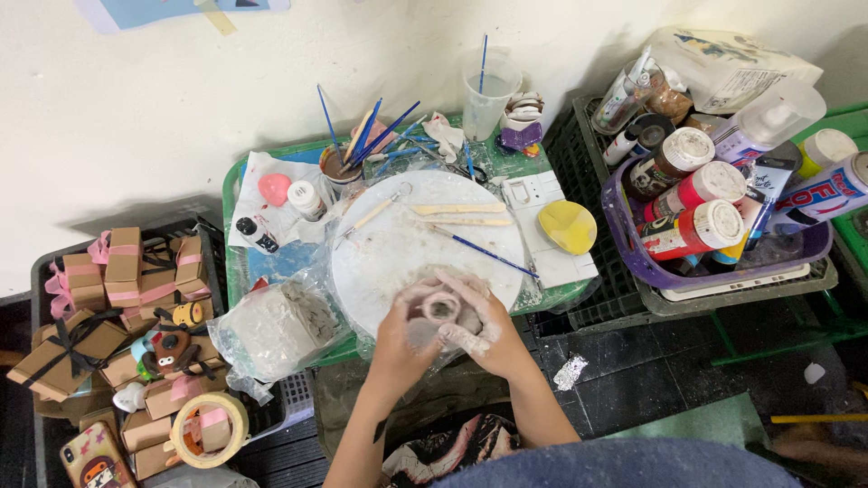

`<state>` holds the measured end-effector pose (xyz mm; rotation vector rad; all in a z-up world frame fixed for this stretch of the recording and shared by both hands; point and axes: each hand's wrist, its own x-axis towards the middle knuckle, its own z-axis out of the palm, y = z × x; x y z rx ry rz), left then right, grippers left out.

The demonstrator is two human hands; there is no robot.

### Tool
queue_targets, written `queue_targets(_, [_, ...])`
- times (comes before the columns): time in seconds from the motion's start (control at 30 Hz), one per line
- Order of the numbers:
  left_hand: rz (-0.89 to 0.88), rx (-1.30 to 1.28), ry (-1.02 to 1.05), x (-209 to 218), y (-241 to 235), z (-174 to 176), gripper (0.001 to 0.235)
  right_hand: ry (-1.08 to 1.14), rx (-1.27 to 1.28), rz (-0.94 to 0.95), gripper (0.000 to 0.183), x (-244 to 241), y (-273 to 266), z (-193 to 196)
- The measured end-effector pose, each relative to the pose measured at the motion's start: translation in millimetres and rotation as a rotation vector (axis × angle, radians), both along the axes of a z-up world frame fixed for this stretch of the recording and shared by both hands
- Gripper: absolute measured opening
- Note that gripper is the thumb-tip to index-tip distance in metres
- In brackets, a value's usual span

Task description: The person shapes clay on a turntable by hand and using a tool, attaching small pieces to a base and smoothing them with a brush and a pottery tool.

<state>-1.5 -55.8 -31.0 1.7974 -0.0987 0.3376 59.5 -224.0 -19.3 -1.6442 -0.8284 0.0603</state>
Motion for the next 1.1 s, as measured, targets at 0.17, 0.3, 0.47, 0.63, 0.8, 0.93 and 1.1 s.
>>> queue_targets(0.17, [0.286, 0.138, 0.144, -5.9, 28.7, -4.9, 0.070, 0.277, 0.224, -0.125, 0.042, 20.9, -8.6, -45.8])
queue_targets(0.3, [0.415, 0.321, -0.137, -10.9, 53.3, -8.5, 0.038, 0.274, 0.268, -0.329, 0.028, 27.1, -33.3, -48.8])
queue_targets(0.47, [0.450, 0.427, -0.077, -8.8, 55.0, -1.3, 0.048, -0.154, -0.308, -0.608, 0.025, 34.2, -45.5, 1.3])
queue_targets(0.63, [0.363, 0.454, 0.067, 3.4, 42.0, 6.0, 0.059, -0.068, -0.219, -0.571, 0.023, 38.9, -35.3, -13.8])
queue_targets(0.8, [0.364, 0.474, 0.214, 2.2, 40.2, 9.2, 0.063, -0.040, -0.231, -0.487, 0.033, 43.9, -30.5, -17.1])
queue_targets(0.93, [0.394, 0.461, 0.050, -1.8, 46.1, 10.3, 0.067, 0.004, -0.258, -0.472, 0.038, 39.9, -21.3, 2.5])
queue_targets(1.1, [0.432, 0.443, -0.013, 3.6, 48.9, 9.7, 0.070, 0.152, 0.202, -0.364, 0.047, 45.7, -15.2, -7.1])
